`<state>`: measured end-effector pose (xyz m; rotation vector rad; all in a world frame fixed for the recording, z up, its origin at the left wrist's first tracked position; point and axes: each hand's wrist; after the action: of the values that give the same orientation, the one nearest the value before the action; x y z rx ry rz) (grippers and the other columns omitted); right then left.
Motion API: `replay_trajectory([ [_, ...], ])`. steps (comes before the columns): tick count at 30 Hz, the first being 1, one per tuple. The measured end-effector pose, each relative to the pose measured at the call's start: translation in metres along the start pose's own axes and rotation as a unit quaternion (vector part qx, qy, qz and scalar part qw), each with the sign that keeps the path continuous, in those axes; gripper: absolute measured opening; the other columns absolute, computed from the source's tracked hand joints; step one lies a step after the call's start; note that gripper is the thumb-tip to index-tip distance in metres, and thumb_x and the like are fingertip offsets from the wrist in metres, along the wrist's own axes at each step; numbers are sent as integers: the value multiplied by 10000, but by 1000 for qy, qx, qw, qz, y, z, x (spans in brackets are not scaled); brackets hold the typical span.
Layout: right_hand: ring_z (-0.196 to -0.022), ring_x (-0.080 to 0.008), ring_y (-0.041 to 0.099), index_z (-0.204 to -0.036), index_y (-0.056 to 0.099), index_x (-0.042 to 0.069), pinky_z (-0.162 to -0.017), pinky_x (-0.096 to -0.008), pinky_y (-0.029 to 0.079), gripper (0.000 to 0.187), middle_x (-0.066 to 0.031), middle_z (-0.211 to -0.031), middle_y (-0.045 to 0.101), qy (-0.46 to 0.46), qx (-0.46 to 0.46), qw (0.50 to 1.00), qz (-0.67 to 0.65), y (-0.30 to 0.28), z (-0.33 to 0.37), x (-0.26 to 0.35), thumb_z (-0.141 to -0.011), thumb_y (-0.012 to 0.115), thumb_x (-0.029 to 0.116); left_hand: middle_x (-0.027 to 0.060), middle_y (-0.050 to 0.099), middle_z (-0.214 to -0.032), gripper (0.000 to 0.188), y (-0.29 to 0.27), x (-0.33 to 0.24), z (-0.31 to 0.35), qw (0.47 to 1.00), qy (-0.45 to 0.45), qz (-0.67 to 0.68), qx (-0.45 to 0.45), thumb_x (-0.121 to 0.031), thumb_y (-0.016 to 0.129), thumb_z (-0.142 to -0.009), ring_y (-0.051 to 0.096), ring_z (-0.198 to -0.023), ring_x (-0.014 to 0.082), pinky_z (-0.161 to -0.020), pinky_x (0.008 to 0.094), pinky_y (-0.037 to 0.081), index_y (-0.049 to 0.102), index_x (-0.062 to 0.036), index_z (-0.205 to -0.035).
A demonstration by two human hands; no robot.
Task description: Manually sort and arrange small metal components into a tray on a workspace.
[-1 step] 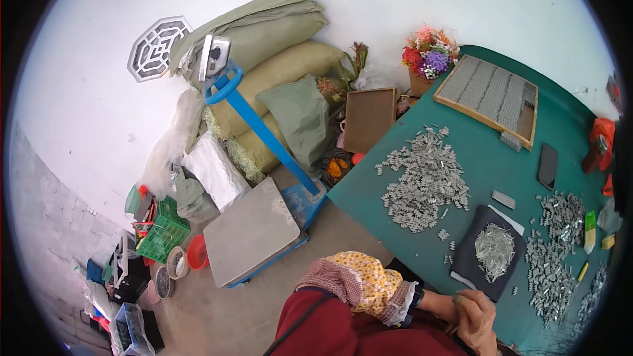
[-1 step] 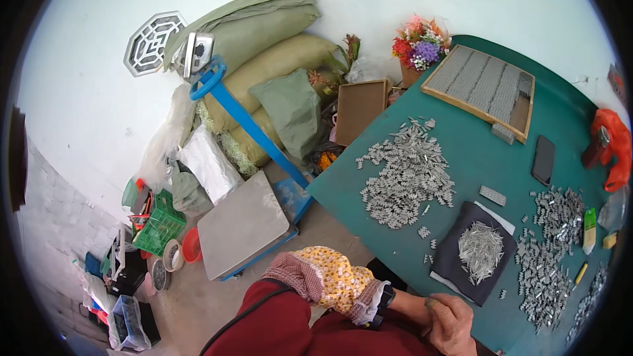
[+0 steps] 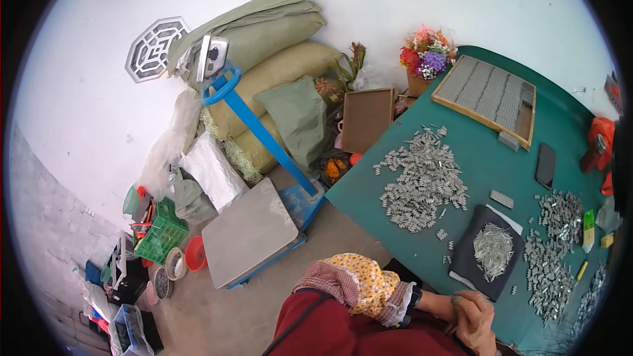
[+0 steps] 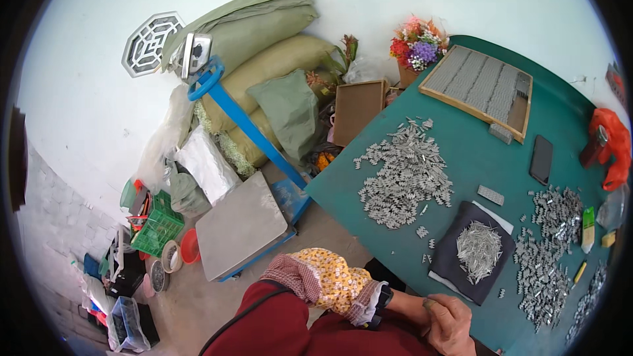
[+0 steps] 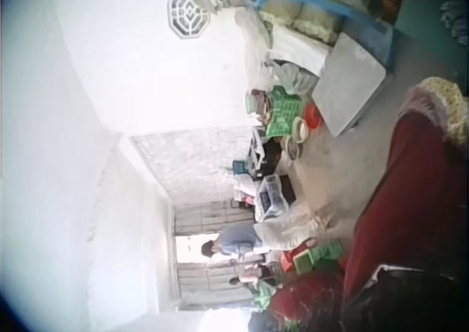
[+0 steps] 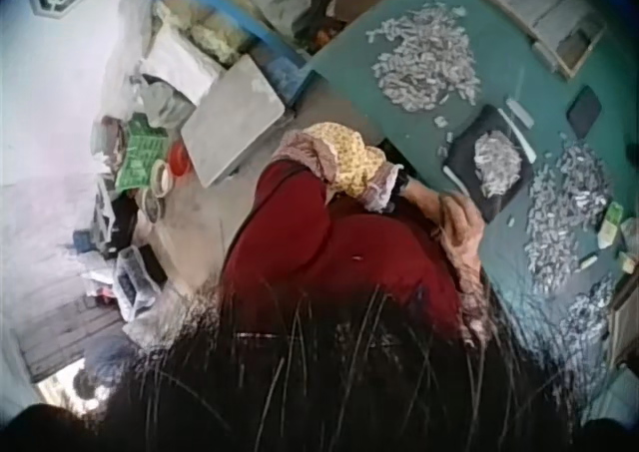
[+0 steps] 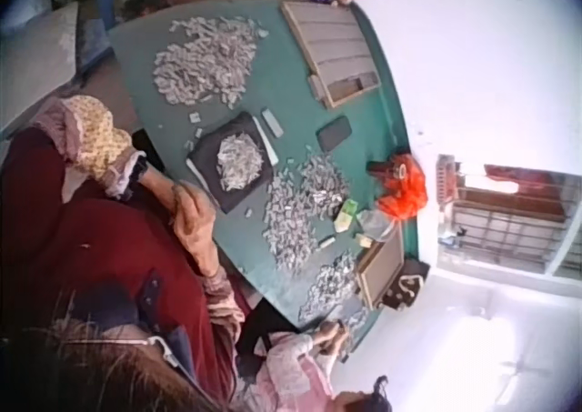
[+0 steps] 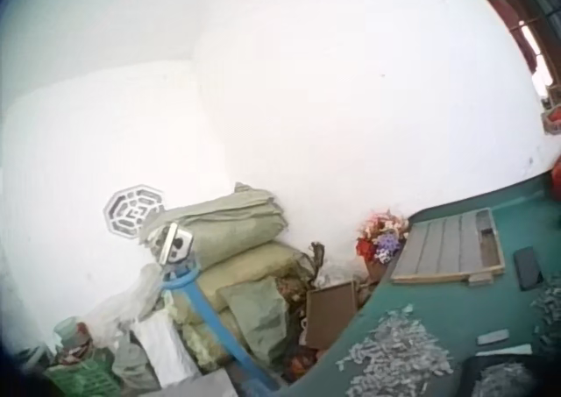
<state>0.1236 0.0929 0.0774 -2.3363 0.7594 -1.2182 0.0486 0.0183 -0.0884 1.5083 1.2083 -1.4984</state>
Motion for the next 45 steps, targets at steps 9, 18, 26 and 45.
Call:
replay_trajectory([
  [9,-941,-327,668,-1090,646,8,-783,-401,570,393,-159,-1115,648,22,23,999,-21,13,22,-5,-698,624,-6,174,700,-871,157,21,-50,43,971,-79,169,-150,-31,506,-952,698,-715,232,-600,322,565,637,56,-960],
  [18,-841,-350,652,-1038,645,16,-718,-401,547,331,-143,-971,654,191,-181,958,116,-25,60,-24,-715,644,-56,220,683,-947,151,-19,-120,43,883,-193,313,-293,-26,525,-970,707,-755,279,-644,350,606,592,88,-1043],
  [26,-756,-370,628,-989,654,45,-643,-435,514,155,-150,-892,608,389,-234,855,251,-51,104,-56,-837,640,14,251,674,-1000,181,-38,-109,26,864,-123,369,-321,27,550,-938,712,-793,299,-674,371,620,557,79,-1111],
  [45,-796,-284,557,-960,624,50,-726,-397,424,219,-96,-893,562,270,-82,893,351,-59,93,-70,-760,631,-41,268,594,-1219,424,-46,-102,7,841,-113,438,-297,138,566,-868,641,-1108,334,-945,423,544,464,23,-1263],
])
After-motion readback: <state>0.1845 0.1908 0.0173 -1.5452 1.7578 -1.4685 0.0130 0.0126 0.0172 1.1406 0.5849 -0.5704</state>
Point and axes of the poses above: each hand's wrist, its own z-axis away from the middle knuckle, its own y-axis out of the palm, x = y × z
